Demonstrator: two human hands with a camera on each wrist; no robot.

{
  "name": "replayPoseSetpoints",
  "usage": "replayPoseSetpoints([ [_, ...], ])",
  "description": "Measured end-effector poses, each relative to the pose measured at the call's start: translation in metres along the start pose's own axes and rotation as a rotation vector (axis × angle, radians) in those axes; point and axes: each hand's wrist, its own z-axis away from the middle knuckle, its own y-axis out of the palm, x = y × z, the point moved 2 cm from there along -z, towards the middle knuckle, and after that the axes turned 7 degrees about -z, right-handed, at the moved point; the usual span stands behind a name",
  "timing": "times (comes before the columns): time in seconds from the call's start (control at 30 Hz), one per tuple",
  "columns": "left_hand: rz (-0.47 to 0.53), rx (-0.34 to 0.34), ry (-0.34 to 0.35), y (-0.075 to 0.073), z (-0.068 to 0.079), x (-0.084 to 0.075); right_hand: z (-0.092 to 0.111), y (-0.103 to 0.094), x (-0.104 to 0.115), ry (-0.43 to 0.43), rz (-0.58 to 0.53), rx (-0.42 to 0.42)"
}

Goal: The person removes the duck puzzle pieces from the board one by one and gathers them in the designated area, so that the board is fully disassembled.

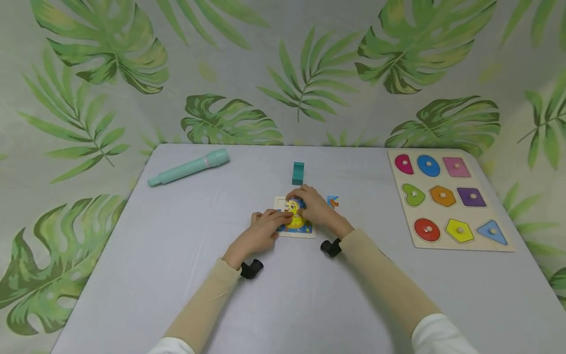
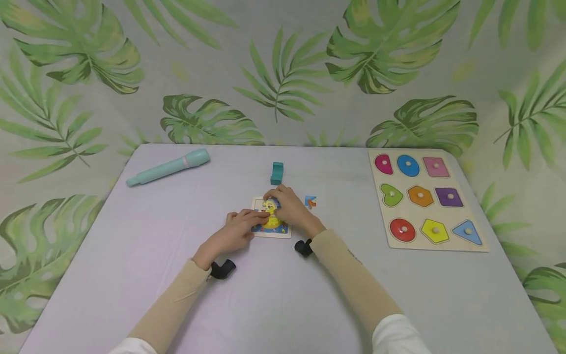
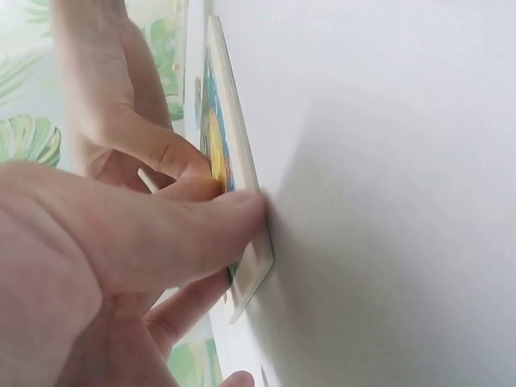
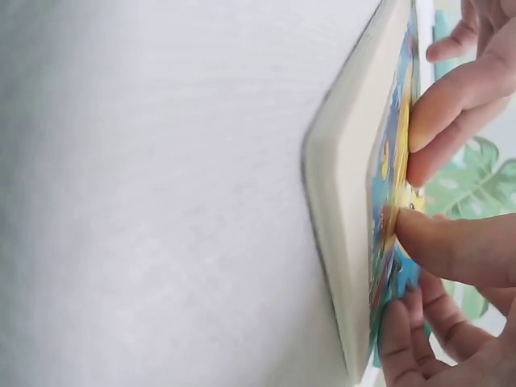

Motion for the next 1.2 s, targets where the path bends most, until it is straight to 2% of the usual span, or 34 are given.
replayPoseSetpoints([
  [0.13, 0.02, 0.012, -0.017, 0.0, -0.001, 0.002, 0.0, -0.003, -0.005, -0.008, -0.108, -0.056],
  [0.37, 0.028, 0.02, -0.003, -0.002, 0.0, 0.002, -0.001, -0.006, -0.01, 0.023, -0.166, -0.039],
  [0.5, 0.011, 0.018, 0.013, -0.003, 0.0, 0.001, 0.001, -0.01, -0.013, 0.033, -0.263, -0.076],
  [0.6, 0.01, 0.015, 0.02, -0.004, 0.0, 0.0, 0.006, -0.019, -0.018, 0.044, -0.359, -0.116],
  [0.7, 0.007, 0.015, 0.019, -0.005, 0.0, -0.001, 0.013, -0.035, -0.024, 0.067, -0.401, -0.159],
  [0.8, 0.005, 0.015, 0.018, -0.004, 0.0, -0.001, 0.025, -0.054, -0.035, 0.123, -0.409, -0.193],
  [0.97, 0.013, 0.019, 0.015, -0.002, 0.0, 0.001, 0.045, -0.08, -0.057, 0.239, -0.401, -0.201],
  [1.2, 0.01, 0.026, 0.018, -0.002, -0.001, 0.002, 0.059, -0.096, -0.075, 0.344, -0.36, -0.199],
])
